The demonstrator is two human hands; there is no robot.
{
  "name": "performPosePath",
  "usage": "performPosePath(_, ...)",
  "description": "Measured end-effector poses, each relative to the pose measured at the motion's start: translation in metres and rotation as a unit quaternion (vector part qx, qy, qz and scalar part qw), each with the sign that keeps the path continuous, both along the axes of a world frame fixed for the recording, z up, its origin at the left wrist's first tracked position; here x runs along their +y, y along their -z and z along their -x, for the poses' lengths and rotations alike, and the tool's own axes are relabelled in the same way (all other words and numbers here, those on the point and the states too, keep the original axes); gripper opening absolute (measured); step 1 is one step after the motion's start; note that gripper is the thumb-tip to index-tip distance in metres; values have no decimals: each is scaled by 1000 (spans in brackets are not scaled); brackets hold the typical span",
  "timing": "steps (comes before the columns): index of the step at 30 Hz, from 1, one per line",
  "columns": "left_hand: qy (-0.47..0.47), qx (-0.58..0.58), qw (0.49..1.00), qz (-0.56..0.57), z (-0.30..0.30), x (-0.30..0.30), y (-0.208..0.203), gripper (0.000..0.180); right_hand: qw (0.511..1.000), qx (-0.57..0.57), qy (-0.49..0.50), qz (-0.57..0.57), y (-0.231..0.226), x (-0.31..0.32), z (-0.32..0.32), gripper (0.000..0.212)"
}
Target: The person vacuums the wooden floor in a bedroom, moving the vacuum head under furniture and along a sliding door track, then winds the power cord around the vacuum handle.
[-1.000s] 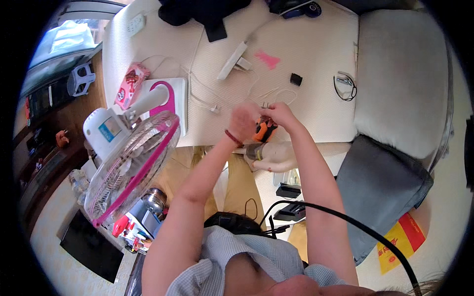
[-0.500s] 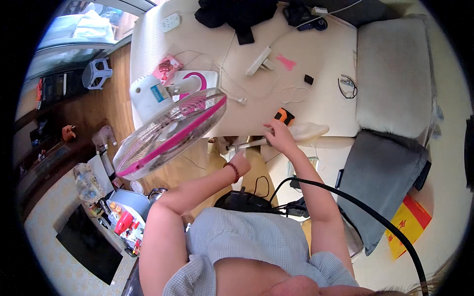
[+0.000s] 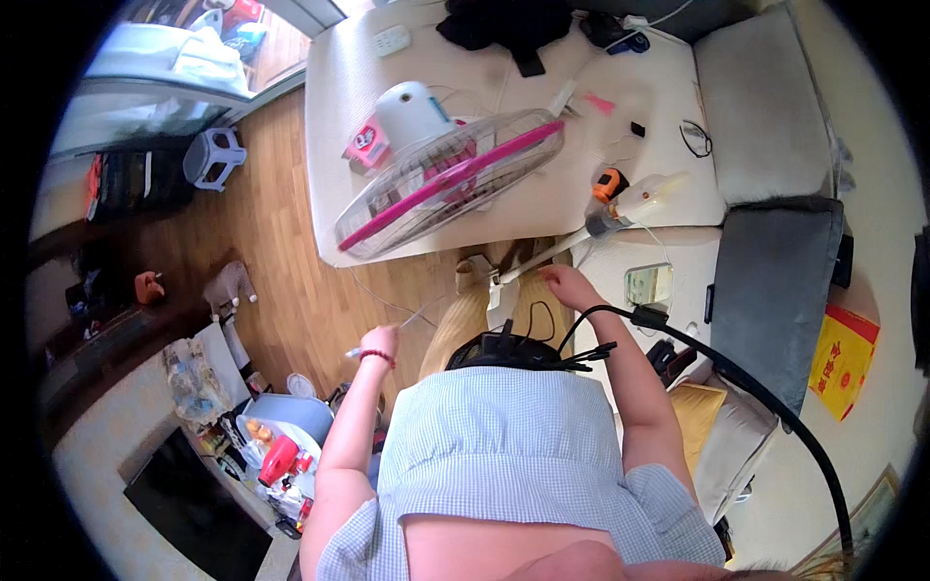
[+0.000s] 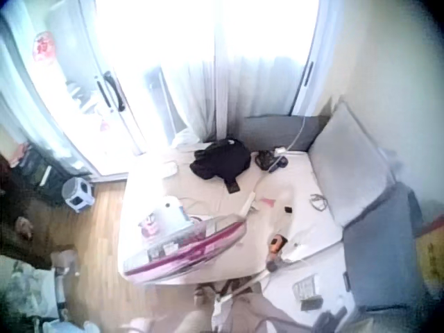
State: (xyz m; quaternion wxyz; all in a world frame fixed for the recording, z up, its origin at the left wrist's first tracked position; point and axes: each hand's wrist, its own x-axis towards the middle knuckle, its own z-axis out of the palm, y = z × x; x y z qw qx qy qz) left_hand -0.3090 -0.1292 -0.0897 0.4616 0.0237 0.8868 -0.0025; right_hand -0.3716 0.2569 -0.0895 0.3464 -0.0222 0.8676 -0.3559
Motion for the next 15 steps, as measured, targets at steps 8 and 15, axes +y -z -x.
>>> performPosePath(8,-374,-4,926,39,-201,-119,37,28,994,-16,-74,-79,-19,-38,10,31)
performPosePath(15,-570,199,792,-96,-228,-56,27,31,970,-2,-241,-45,-26,-80,34,27)
